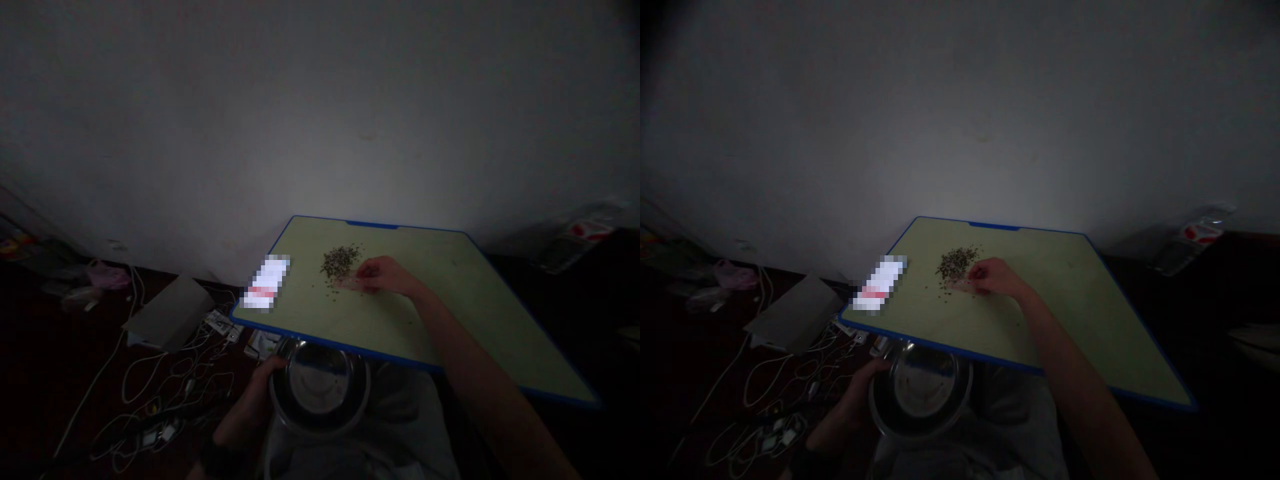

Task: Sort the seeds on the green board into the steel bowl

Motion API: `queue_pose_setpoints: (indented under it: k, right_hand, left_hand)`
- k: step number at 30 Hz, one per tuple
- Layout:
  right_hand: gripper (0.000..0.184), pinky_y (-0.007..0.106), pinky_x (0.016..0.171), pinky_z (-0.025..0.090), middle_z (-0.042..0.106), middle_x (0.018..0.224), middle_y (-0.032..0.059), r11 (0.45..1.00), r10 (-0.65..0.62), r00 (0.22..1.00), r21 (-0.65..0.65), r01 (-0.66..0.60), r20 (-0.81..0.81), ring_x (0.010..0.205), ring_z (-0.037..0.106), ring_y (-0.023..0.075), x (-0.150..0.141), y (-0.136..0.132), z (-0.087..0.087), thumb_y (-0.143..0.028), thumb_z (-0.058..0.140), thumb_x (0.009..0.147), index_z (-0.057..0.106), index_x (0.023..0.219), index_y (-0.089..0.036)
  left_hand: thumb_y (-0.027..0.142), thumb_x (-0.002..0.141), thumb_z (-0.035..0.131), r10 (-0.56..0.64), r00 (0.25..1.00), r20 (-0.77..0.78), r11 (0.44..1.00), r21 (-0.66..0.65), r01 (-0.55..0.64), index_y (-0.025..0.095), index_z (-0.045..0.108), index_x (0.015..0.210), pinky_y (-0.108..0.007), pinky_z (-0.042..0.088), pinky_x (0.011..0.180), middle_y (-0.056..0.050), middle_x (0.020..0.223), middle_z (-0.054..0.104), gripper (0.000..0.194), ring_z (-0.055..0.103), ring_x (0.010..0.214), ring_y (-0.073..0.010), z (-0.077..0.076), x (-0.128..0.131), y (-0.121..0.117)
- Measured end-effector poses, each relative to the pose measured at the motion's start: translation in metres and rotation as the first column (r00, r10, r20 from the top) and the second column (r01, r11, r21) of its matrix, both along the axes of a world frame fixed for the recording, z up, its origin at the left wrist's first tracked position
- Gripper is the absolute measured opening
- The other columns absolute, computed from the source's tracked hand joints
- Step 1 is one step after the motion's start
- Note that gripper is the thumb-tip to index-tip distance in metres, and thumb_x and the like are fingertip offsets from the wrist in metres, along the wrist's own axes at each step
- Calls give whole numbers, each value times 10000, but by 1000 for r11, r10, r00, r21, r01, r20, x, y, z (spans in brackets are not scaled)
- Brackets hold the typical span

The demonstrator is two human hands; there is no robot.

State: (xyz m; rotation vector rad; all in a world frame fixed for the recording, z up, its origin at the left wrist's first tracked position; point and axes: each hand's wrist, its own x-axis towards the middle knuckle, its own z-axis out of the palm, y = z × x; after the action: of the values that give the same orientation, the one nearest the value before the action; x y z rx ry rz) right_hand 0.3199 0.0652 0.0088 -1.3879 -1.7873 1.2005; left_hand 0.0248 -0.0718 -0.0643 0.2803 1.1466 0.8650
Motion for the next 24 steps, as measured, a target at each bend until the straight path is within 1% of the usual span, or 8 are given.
queue_pose_setpoints:
  k: [6, 13, 17, 21, 24]
  right_hand:
    - [148, 222, 460, 492, 625, 592, -1, 1000, -8, 1000, -23, 8, 10, 497, 598, 119, -3, -1, 3, -202, 675, 588, 605, 711, -159]
    - [139, 205, 465, 487, 626, 580, -2, 1000, -3, 1000, -16, 3, 3, 502, 598, 111, -2, -1, 3, -202, 669, 585, 604, 699, -157]
    - [156, 208, 475, 493, 633, 592, -2, 1000, -1, 1000, -11, 1, -11, 507, 604, 112, -5, -3, 1, -227, 671, 591, 608, 717, -160]
    - [151, 215, 474, 496, 631, 579, -2, 1000, 18, 1000, -6, -18, -13, 499, 595, 112, -7, -4, 1, -232, 671, 592, 612, 709, -157]
    - [148, 216, 478, 495, 638, 599, 1, 1000, 4, 1000, 2, -4, -18, 513, 596, 115, -5, -2, 2, -228, 671, 591, 618, 709, -157]
  left_hand:
    - [192, 659, 599, -33, 999, -33, 999, 12, 33, 146, 623, 511, -272, 414, 507, -9, 401, 598, 157, 547, 418, -162, 2, 0, 0]
    - [172, 654, 601, 18, 997, -69, 1000, 2, -18, 135, 614, 484, -263, 426, 511, -37, 427, 628, 174, 564, 439, -160, 9, 4, -1]
    - [169, 659, 590, -7, 998, -61, 1000, -22, 5, 127, 621, 494, -263, 419, 493, -35, 409, 617, 173, 542, 409, -151, 9, 3, -1]
    - [167, 642, 606, -9, 1000, -30, 1000, 10, 9, 136, 627, 521, -272, 411, 496, -14, 413, 614, 127, 538, 396, -151, 8, 2, -1]
    - [194, 654, 596, -29, 999, -24, 1000, 12, 29, 129, 643, 533, -281, 411, 500, -10, 392, 597, 145, 525, 378, -150, 11, 3, -1]
